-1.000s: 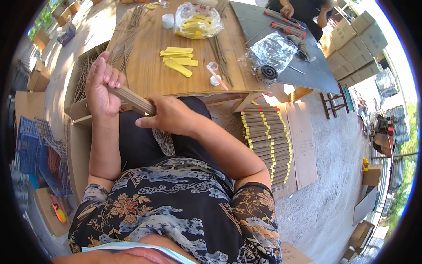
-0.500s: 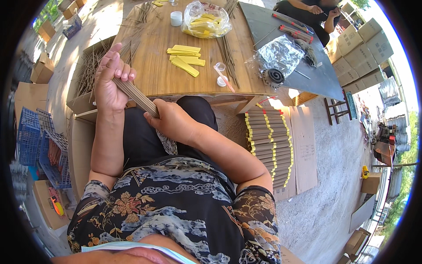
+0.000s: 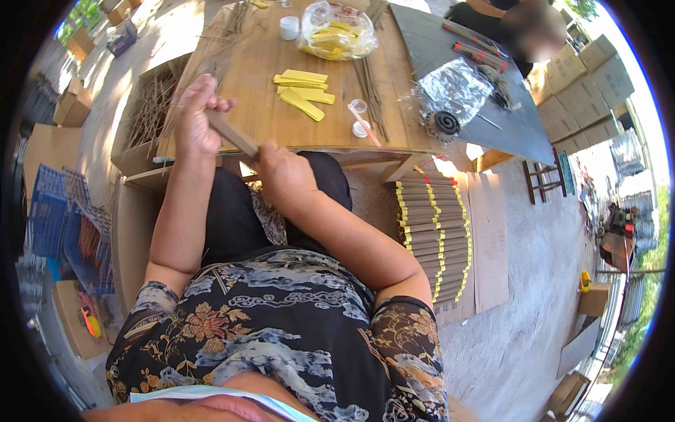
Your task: The person gathers thin sticks from a cardboard box and aligns them into a bundle. They wrap a yellow paper strip around the bundle to secure it, then place the finished bundle into the box. The person repeats this process with additional sticks.
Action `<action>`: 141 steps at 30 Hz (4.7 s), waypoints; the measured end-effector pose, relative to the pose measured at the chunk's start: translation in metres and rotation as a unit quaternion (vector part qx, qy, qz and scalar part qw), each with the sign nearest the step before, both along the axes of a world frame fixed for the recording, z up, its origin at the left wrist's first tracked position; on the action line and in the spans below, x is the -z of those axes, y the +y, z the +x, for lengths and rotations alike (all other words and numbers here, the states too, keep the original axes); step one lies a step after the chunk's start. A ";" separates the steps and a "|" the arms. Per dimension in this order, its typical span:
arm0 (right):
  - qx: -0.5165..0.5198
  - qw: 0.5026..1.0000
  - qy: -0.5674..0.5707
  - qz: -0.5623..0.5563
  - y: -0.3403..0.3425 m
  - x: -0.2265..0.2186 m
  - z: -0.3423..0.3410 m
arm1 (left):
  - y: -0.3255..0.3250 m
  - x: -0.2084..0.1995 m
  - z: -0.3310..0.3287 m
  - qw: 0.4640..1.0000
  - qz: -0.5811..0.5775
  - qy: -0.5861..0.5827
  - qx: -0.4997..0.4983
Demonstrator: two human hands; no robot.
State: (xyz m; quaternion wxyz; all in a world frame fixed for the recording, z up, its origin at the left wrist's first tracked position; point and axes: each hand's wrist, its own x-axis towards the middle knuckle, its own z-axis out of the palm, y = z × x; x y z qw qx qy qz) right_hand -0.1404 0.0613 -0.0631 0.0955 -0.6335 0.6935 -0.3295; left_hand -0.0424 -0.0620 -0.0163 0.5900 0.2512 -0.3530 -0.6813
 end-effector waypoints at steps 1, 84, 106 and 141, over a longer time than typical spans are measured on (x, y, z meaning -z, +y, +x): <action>0.008 1.000 0.000 0.009 -0.003 0.000 -0.001 | -0.007 0.008 0.000 1.000 0.000 -0.027 0.015; 0.395 0.716 -0.574 0.042 0.275 0.331 -0.213 | -0.020 0.068 0.133 0.931 0.087 -0.338 -0.103; 0.159 0.953 -0.256 0.033 0.046 0.106 -0.081 | 0.117 0.395 0.355 0.609 0.275 -0.742 0.052; 0.157 0.968 -0.190 0.039 0.028 0.076 -0.075 | 0.118 0.430 0.314 0.727 0.254 -0.633 0.074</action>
